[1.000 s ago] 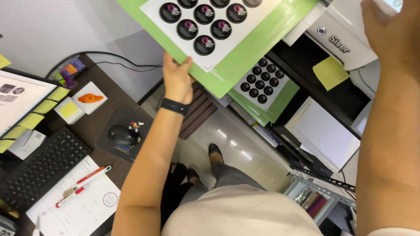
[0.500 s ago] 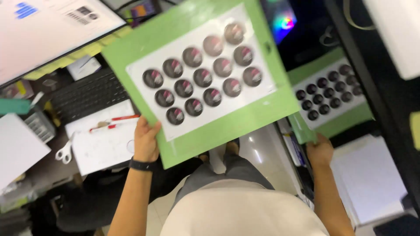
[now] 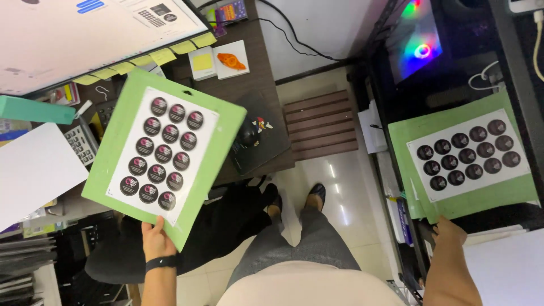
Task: The person is producing stickers by loading printed sheets into a cutting machine and then manually peeling away the excess material.
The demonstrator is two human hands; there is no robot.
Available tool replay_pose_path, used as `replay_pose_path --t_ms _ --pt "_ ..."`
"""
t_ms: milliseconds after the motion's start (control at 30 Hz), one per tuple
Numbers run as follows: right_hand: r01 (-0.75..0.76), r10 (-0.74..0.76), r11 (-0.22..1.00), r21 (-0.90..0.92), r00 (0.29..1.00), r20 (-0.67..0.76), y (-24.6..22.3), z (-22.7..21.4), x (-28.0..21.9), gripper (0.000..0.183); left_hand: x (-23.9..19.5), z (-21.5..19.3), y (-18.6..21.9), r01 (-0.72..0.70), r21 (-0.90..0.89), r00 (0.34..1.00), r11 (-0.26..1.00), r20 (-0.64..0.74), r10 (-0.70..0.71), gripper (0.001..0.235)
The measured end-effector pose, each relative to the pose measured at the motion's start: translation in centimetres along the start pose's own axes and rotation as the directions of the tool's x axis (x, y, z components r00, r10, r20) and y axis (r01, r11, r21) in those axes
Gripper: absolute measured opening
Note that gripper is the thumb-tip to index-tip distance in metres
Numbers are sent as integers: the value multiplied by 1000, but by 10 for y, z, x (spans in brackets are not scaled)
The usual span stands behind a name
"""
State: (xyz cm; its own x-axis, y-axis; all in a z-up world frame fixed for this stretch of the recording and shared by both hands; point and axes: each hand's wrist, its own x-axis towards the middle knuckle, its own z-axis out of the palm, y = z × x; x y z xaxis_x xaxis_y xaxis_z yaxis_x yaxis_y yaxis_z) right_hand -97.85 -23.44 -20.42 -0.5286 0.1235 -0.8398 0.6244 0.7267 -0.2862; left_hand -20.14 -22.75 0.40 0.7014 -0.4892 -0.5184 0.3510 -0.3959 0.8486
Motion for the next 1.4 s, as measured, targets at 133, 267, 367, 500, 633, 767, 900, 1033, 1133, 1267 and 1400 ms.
replay_pose_path --t_ms 133,267,367,500,633,767,900,1033,1133,1267,1400 --pt "126 -156 976 -175 973 -168 6 16 -9 26 26 9 -16 -86 -161 996 983 -39 80 47" --pt "83 -122 978 -191 973 -198 4 19 -3 44 41 34 -21 -142 -259 990 955 -29 139 49" --pt "172 -191 976 -136 971 -142 8 20 -16 22 46 50 -22 -79 -277 993 958 -112 49 35" --pt "290 -490 -70 -954 823 287 38 11 146 39 85 49 -50 -67 -137 987 988 -152 45 25" --pt "238 -378 860 -452 891 -250 43 17 47 46 60 63 -38 15 316 965 948 -253 69 42" --pt "209 -226 973 -96 947 -226 35 23 -6 11 81 47 -41 97 454 980 886 -196 -7 40" --pt "57 -45 997 57 978 -202 15 31 -9 16 73 49 -47 59 517 977 854 -207 57 23" --pt "-7 60 953 302 984 -168 2 36 -33 37 74 53 -55 12 603 969 798 -204 140 18" --pt "37 9 935 354 992 -128 -1 38 -27 31 63 61 -54 -102 661 954 743 -148 263 14" --pt "102 -64 933 345 991 -120 -14 29 -48 37 22 91 -29 -337 638 931 693 116 346 9" --pt "210 -214 860 465 976 -45 -9 9 -83 24 -2 115 -24 -312 563 949 765 141 283 9"
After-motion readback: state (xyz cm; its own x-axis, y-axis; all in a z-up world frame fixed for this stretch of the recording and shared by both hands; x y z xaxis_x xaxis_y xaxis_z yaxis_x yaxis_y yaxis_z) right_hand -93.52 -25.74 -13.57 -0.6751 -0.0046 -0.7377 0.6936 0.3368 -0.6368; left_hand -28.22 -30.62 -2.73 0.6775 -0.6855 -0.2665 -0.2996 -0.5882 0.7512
